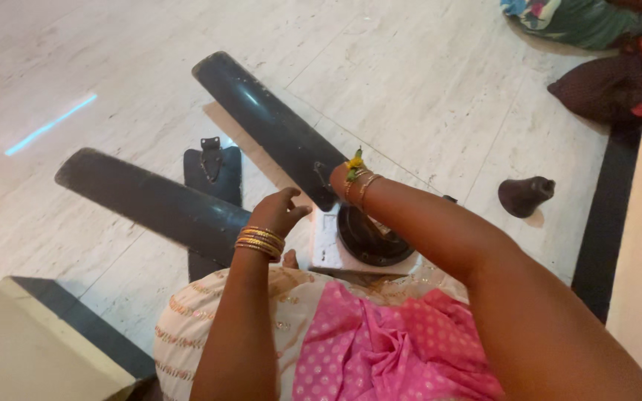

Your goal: The person sits on the floor and attaches ceiling fan blades to the motor housing using a screwdriver. They align each blade, insert screws, and tighten them to secure the blades in place.

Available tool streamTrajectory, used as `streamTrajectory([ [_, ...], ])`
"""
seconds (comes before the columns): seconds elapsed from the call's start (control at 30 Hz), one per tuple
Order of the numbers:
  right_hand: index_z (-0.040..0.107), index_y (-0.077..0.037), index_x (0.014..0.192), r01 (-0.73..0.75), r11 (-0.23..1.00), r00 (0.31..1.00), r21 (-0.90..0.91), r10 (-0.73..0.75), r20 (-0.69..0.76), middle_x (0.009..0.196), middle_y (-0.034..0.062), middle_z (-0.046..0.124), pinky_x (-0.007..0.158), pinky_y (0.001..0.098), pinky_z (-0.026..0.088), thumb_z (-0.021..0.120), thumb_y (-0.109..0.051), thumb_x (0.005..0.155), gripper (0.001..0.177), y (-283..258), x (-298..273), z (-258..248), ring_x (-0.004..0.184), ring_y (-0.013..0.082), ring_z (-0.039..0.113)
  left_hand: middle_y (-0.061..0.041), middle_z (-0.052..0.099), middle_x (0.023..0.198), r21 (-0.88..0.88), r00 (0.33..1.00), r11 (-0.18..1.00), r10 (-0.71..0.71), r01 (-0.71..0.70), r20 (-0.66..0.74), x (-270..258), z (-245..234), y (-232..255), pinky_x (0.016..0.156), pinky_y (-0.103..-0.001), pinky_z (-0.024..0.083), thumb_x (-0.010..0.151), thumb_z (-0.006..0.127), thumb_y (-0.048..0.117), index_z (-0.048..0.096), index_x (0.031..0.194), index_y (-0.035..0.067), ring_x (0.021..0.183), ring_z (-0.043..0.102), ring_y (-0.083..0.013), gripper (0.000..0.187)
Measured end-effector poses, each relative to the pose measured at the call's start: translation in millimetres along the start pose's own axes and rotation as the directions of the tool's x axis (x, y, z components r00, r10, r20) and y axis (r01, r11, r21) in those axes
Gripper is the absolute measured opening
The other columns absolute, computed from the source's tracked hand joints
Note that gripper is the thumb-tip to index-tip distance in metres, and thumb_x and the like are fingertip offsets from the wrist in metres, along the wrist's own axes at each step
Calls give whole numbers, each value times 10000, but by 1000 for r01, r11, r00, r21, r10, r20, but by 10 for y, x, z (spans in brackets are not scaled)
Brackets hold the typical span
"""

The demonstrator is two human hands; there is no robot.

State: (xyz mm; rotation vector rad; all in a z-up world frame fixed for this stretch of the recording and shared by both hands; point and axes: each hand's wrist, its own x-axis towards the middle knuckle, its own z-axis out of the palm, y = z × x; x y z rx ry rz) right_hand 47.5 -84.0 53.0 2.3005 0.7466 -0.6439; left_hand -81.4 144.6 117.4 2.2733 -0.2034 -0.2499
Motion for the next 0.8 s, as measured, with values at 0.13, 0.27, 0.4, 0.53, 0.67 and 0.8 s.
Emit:
streamTrajectory([
  [0.13, 782, -153, 1158, 0, 1000, 998, 12, -1, 68, 1199, 83, 732, 910, 460, 548, 819, -290, 816, 370, 12, -3, -219, 1157, 266, 681, -162, 749, 1070, 28, 1000, 1000, 12, -11, -16, 37, 132, 36, 856, -432, 550, 854, 750, 413, 661, 1273, 99, 995, 711, -341, 531],
  [0.27, 778, -164, 1201, -69, 994, 993, 80, 61, 100, 1241, 97, 738, 930, 441, 553, 826, -269, 823, 395, 24, -38, -303, 1183, 265, 679, -153, 757, 1077, -6, 994, 996, 83, -84, -67, 183, 506, 95, 867, -426, 553, 839, 764, 329, 686, 1210, 103, 1007, 715, -335, 441],
  [0.4, 785, -170, 1205, -106, 985, 991, 137, 92, 102, 1244, 89, 748, 906, 427, 587, 755, -274, 893, 330, 9, -57, -316, 1164, 264, 703, -157, 731, 1101, 65, 988, 991, 119, -113, -94, 338, 981, 179, 862, -464, 533, 807, 789, 252, 684, 1130, 87, 1020, 676, -375, 378],
  [0.53, 760, -171, 1229, -160, 962, 982, 220, 133, 131, 1270, 74, 730, 934, 413, 570, 792, -281, 865, 382, -5, -55, -358, 1185, 247, 684, -173, 703, 1080, -13, 962, 988, 146, -153, -230, 437, 1242, 256, 851, -484, 524, 811, 810, 277, 659, 1122, 70, 1008, 653, -405, 403],
  [0.67, 763, -165, 1221, -116, 959, 987, 257, 83, 135, 1265, 86, 729, 939, 416, 567, 780, -285, 870, 372, 62, 25, -445, 1179, 257, 686, -162, 713, 1071, -191, 911, 962, 106, -196, -399, 480, 1327, 330, 821, -447, 547, 790, 796, 240, 623, 1178, 72, 967, 684, -371, 456],
  [0.8, 766, -159, 1213, -90, 958, 986, 272, 48, 158, 1260, 98, 728, 944, 419, 565, 767, -289, 874, 363, 191, 125, -462, 1174, 267, 688, -145, 725, 1028, -369, 890, 917, -37, -150, -455, 574, 1380, 463, 789, -391, 567, 796, 809, 276, 590, 1199, 85, 901, 716, -301, 497],
])
